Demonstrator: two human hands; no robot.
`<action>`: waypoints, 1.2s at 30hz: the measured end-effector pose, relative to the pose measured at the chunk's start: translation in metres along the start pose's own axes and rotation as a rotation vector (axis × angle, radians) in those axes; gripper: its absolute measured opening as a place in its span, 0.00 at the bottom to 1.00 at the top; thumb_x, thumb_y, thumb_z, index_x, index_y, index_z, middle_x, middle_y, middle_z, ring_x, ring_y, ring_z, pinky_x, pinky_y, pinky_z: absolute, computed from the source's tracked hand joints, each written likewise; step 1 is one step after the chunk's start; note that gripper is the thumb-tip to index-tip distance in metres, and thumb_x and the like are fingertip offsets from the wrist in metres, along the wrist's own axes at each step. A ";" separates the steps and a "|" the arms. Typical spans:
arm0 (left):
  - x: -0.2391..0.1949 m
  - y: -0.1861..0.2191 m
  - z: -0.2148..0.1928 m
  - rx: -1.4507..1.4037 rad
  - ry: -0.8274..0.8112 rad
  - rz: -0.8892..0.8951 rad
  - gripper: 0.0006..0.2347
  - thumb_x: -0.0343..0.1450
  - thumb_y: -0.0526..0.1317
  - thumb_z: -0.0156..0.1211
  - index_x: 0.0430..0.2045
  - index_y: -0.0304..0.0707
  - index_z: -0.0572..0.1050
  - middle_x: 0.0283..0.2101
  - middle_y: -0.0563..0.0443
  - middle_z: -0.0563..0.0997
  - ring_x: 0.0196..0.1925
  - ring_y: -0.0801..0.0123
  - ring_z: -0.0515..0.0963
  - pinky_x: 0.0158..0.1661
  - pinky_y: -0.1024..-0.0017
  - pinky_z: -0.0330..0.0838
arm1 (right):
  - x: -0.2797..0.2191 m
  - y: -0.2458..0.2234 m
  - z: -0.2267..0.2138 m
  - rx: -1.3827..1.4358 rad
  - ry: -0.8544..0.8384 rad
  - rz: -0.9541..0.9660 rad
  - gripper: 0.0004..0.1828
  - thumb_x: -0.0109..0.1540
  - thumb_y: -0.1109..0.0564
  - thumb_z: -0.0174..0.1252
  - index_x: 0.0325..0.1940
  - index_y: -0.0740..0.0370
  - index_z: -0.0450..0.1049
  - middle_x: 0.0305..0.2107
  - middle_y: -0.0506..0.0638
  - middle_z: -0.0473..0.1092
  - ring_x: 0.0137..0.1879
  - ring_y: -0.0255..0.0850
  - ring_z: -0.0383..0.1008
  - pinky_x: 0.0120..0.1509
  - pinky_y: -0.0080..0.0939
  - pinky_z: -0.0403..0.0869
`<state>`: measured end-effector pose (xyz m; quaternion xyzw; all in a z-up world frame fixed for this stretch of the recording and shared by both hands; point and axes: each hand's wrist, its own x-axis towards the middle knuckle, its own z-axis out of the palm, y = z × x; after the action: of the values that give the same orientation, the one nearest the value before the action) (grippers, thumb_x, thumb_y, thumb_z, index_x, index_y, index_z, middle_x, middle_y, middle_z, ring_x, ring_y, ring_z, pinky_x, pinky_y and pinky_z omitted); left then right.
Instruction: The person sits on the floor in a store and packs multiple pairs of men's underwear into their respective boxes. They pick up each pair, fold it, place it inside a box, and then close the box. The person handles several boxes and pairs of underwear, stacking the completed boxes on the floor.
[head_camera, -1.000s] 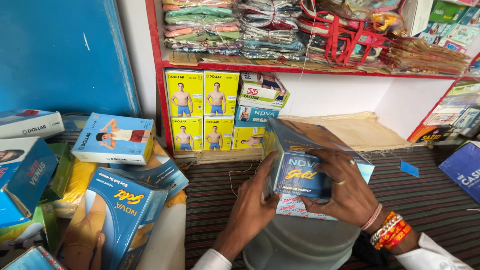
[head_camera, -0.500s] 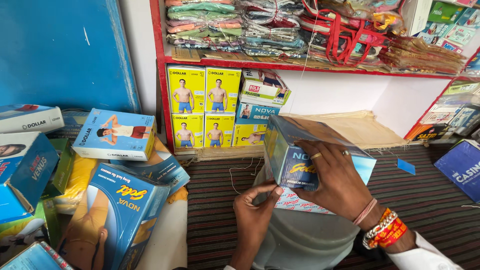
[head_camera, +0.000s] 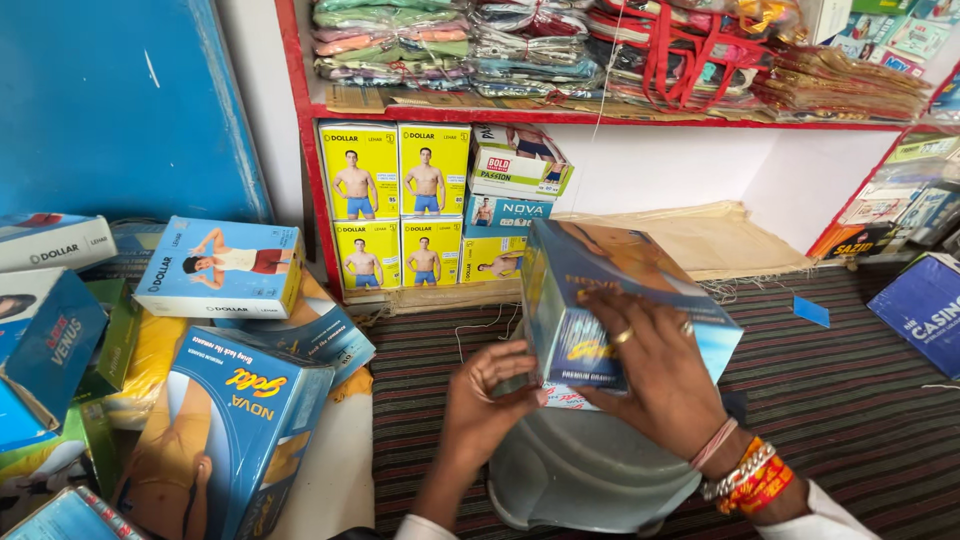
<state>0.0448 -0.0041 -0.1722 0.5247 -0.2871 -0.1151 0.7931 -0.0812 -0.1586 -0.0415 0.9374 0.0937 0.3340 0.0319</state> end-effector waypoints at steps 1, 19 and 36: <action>-0.001 0.008 -0.005 0.091 -0.026 -0.055 0.25 0.60 0.25 0.70 0.52 0.35 0.73 0.48 0.46 0.84 0.50 0.71 0.83 0.49 0.72 0.81 | -0.004 -0.002 0.002 -0.029 -0.025 -0.024 0.51 0.48 0.44 0.72 0.70 0.61 0.60 0.61 0.61 0.63 0.60 0.58 0.64 0.64 0.57 0.64; 0.130 0.081 0.073 0.838 0.045 0.566 0.28 0.80 0.53 0.51 0.68 0.26 0.60 0.71 0.26 0.64 0.75 0.37 0.61 0.71 0.48 0.56 | 0.038 0.130 -0.007 0.132 0.121 0.163 0.35 0.69 0.44 0.51 0.72 0.71 0.58 0.68 0.68 0.59 0.74 0.62 0.58 0.74 0.55 0.58; 0.160 0.010 0.075 1.352 -0.198 0.200 0.30 0.75 0.55 0.49 0.66 0.31 0.59 0.73 0.30 0.54 0.75 0.36 0.49 0.69 0.54 0.47 | -0.007 0.167 0.120 1.104 0.141 0.536 0.36 0.63 0.55 0.62 0.72 0.67 0.59 0.73 0.54 0.51 0.75 0.43 0.56 0.74 0.40 0.62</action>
<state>0.1297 -0.1346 -0.0883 0.8621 -0.4140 0.1154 0.2685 0.0151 -0.3238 -0.1183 0.7822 0.0157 0.2939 -0.5491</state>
